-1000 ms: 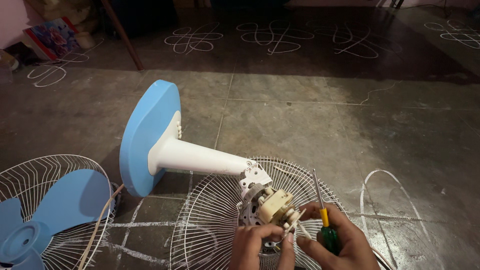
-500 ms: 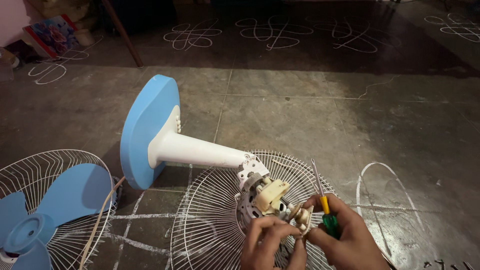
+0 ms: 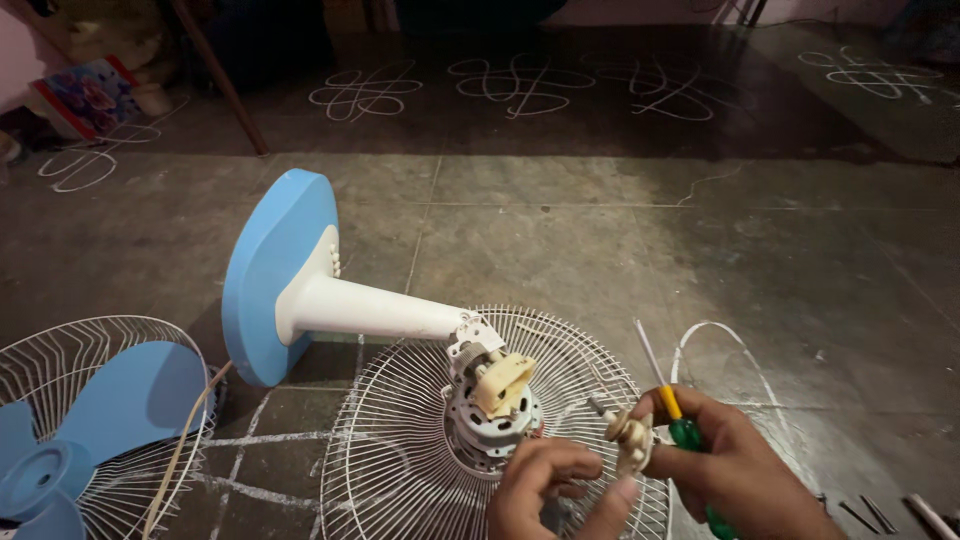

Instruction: The person uses a screwdriver to remove screws from the motor housing of an electric fan. They loosen and remove several screws, then detach a plastic component from the motor assembly.

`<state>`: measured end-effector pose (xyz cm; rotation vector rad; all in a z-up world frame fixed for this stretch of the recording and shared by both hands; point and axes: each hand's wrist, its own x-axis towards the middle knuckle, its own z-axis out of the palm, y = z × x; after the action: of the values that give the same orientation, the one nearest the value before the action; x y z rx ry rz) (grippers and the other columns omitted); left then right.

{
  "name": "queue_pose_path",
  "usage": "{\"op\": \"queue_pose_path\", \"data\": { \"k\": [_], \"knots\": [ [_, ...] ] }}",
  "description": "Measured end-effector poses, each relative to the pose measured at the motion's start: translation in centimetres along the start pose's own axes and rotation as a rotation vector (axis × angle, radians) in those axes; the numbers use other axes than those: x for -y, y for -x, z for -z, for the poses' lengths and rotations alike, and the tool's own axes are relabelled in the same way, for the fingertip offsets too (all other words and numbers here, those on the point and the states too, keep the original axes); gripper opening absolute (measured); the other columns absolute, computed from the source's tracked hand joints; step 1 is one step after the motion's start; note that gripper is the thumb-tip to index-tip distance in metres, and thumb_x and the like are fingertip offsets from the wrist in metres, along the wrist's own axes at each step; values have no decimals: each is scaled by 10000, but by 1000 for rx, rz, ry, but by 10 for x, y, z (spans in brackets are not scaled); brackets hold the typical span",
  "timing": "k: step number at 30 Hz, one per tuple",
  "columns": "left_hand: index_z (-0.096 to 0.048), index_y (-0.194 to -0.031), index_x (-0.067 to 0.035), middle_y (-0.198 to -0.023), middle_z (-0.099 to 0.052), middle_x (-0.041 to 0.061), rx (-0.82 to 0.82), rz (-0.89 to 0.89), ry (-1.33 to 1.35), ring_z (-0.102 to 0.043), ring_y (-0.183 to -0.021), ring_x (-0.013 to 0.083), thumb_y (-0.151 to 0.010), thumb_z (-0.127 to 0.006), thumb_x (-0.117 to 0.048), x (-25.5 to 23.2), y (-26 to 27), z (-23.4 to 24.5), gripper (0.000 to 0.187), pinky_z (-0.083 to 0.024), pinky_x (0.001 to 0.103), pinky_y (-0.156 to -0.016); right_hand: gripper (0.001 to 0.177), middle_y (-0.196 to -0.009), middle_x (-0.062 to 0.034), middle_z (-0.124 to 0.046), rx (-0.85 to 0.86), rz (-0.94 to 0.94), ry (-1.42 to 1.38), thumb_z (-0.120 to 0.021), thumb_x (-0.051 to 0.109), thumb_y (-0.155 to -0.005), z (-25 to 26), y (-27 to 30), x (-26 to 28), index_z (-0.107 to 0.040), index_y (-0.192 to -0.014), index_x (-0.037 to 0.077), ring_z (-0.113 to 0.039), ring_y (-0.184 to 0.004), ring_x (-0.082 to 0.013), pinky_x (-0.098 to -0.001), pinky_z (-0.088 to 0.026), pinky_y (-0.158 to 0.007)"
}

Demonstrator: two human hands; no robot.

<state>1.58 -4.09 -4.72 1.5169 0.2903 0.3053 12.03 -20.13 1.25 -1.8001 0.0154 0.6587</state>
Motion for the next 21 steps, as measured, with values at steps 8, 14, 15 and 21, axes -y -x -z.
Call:
{"op": "queue_pose_path", "data": {
  "k": [8,14,15,21],
  "knots": [
    [-650,-1286,-22,-1108,-748,95,10,211,325,-750,-1053,173,-783,-768,-159,-34,-6,-34,534,-624,291,-874,289,-729,-116,-702,-56,-121,-26,-748,85,-857,40,27,-11,-651,-1123,28,-370,-406,-120,-287,-295,-370],
    [-687,-1175,40,-976,-745,106,-10,155,399,-691,-886,137,-845,-788,-162,-38,-3,-67,400,-585,257,-792,451,-781,-62,-693,63,57,-39,-709,-27,-800,67,37,-18,-655,-1243,34,-446,-471,-96,-252,-333,-398],
    [-678,-1143,44,-960,-740,110,-16,172,436,-683,-862,135,-857,-781,-154,-38,-3,-69,362,-572,253,-774,477,-767,-67,-687,39,25,-1,-723,-27,-798,73,37,-19,-656,-1262,54,-449,-474,-105,-255,-339,-407],
    [-639,-1072,12,-921,-738,102,-22,195,578,-692,-819,131,-861,-743,-91,-48,1,-90,257,-571,248,-757,520,-712,-48,-624,1,109,-113,-775,24,-811,109,39,-31,-646,-1314,59,-437,-467,-113,-274,-336,-393]
  ]
}}
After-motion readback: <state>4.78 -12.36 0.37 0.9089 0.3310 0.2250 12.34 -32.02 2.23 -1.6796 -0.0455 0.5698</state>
